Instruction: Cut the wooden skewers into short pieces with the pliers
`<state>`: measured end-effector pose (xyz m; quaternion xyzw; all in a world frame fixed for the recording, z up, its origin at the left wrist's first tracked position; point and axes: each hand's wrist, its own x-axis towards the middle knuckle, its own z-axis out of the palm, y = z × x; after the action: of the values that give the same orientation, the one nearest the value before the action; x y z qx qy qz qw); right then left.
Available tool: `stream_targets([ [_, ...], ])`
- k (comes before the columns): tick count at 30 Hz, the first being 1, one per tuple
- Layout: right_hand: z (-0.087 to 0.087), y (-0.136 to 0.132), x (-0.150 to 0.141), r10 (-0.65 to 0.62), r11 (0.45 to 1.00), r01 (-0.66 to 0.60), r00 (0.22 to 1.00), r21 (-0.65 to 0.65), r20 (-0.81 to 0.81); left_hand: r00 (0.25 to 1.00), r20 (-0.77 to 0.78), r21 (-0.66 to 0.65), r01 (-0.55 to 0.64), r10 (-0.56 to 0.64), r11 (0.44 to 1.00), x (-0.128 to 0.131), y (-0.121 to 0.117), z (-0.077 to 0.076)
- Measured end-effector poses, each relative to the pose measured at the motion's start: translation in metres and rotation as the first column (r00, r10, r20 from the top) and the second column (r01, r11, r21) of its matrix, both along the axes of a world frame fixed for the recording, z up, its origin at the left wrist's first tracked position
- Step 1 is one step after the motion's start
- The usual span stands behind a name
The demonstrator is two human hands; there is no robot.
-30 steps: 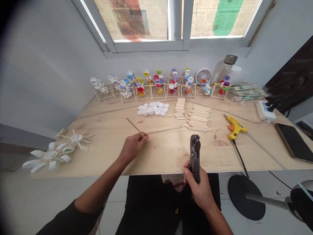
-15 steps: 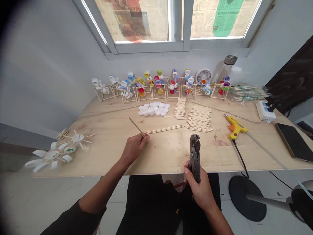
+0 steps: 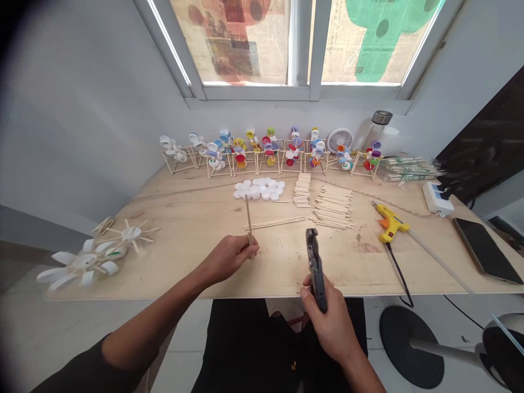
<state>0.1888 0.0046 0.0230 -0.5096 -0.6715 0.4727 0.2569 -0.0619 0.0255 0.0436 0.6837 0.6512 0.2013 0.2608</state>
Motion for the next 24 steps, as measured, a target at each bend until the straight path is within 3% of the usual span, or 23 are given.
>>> stream_targets([
  [5,0.007,-0.005,-0.008,0.123,0.992,-0.122,0.986,-0.017,0.108,0.960,0.099,-0.144,0.276,-0.263,0.950,0.005,-0.006,0.039],
  [10,0.011,-0.011,-0.014,0.158,0.987,-0.157,0.970,-0.023,0.182,0.918,0.064,-0.212,0.395,-0.390,0.894,0.010,-0.003,0.064],
  [13,0.012,-0.013,-0.015,0.170,0.985,-0.172,0.961,-0.009,0.217,0.888,-0.036,-0.208,0.443,-0.459,0.872,0.016,0.000,0.072],
  [18,0.014,-0.013,-0.016,0.165,0.985,-0.171,0.963,0.012,0.213,0.847,-0.233,-0.170,0.448,-0.477,0.878,0.029,0.005,0.077],
  [24,0.015,-0.009,-0.017,0.152,0.986,-0.163,0.967,0.038,0.206,0.763,-0.371,-0.236,0.473,-0.529,0.849,0.038,0.014,0.077],
])
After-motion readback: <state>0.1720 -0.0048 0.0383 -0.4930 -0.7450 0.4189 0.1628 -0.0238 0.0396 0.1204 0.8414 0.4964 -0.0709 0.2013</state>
